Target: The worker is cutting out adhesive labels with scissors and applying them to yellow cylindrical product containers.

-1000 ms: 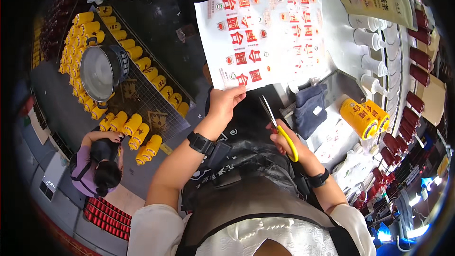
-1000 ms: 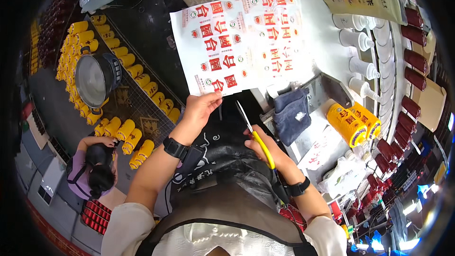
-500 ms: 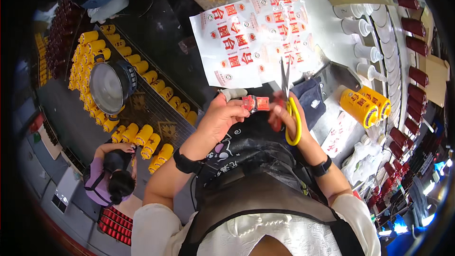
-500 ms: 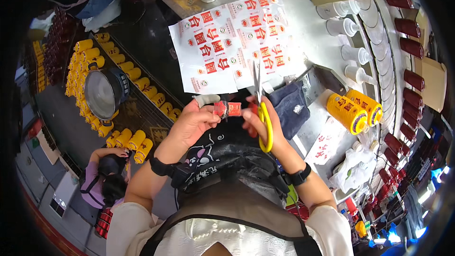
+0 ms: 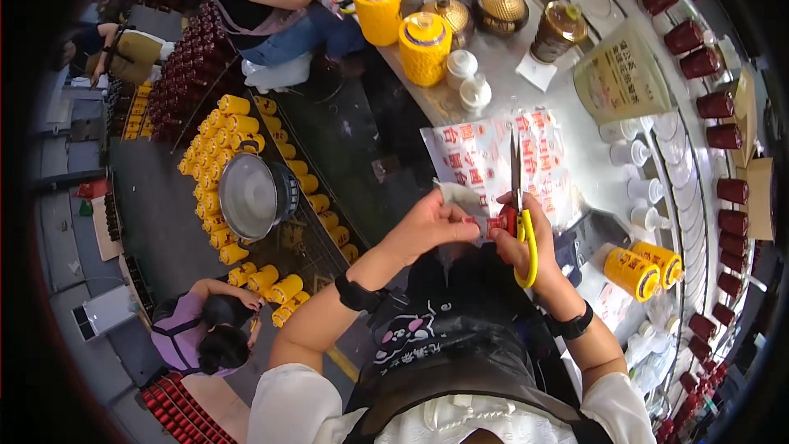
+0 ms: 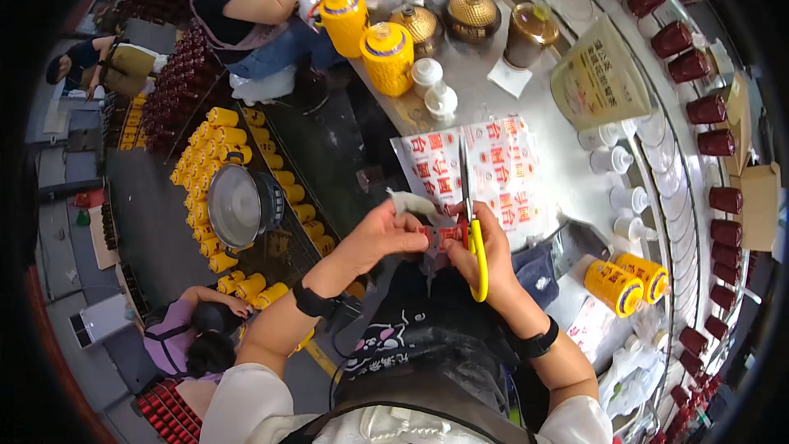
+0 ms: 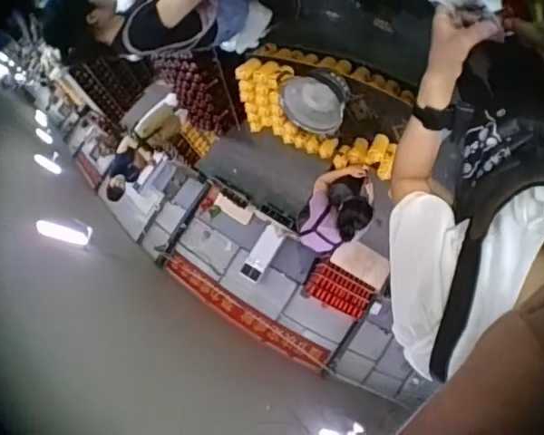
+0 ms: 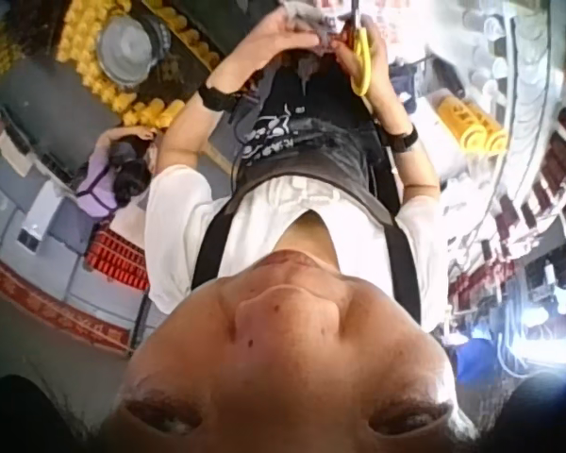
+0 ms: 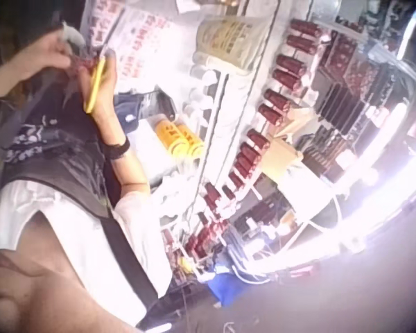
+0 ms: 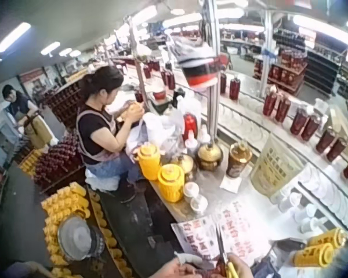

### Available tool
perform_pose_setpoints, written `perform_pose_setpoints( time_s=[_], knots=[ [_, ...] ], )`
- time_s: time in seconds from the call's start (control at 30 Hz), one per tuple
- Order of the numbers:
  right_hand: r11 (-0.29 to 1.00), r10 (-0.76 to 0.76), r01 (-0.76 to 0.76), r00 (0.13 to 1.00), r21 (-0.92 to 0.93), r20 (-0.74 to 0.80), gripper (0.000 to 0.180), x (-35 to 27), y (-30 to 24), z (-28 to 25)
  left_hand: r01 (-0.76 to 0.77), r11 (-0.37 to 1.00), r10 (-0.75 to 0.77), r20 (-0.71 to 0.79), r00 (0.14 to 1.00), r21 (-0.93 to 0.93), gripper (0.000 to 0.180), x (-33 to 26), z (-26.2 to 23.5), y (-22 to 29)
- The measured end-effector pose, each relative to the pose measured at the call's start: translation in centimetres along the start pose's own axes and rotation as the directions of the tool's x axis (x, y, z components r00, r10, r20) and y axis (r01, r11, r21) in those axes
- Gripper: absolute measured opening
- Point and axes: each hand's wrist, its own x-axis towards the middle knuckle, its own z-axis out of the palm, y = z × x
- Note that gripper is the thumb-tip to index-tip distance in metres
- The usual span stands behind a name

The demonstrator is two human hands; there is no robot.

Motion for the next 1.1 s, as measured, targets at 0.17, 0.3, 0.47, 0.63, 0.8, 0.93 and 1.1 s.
perform_pose_setpoints(
  time_s=[0.17,0.3,0.47,0.63,0.8,0.93,1.1],
  knots=[
    [0.982,-0.091,0.087,0.996,-0.169,-0.016,0.039,1.0,-0.8,0.4,-0.055,0.997,0.059,0.073,0.996,-0.051,0.019,0.8,0.2,0.1],
    [0.989,-0.011,-0.002,0.996,-0.145,-0.089,0.040,1.1,-0.7,1.0,-0.079,0.996,0.078,-0.021,0.997,-0.050,0.012,0.3,-0.2,0.2],
    [0.991,0.011,-0.010,1.000,-0.130,0.006,0.037,-0.4,2.2,-0.6,-0.207,0.961,0.166,-0.218,0.962,-0.183,0.012,0.4,-1.8,1.4],
    [0.971,0.223,-0.239,0.902,-0.003,0.369,0.036,-3.4,3.1,-0.9,-0.260,0.939,0.213,-0.211,0.954,-0.226,0.022,1.2,-2.5,1.6],
    [0.985,0.150,-0.171,0.902,0.016,0.406,0.036,-3.2,3.1,0.0,-0.218,0.945,0.170,-0.205,0.964,-0.245,0.039,1.0,-1.4,1.6],
    [0.982,0.186,-0.178,0.907,-0.058,0.377,0.036,-2.8,2.8,-0.3,-0.190,0.961,0.150,-0.197,0.969,-0.201,0.049,1.1,-1.0,1.2],
    [0.982,0.168,-0.121,0.916,-0.147,0.364,0.034,-2.8,2.5,-0.5,-0.145,0.984,0.125,-0.177,0.976,-0.107,0.052,1.1,-1.1,0.2]
  ],
)
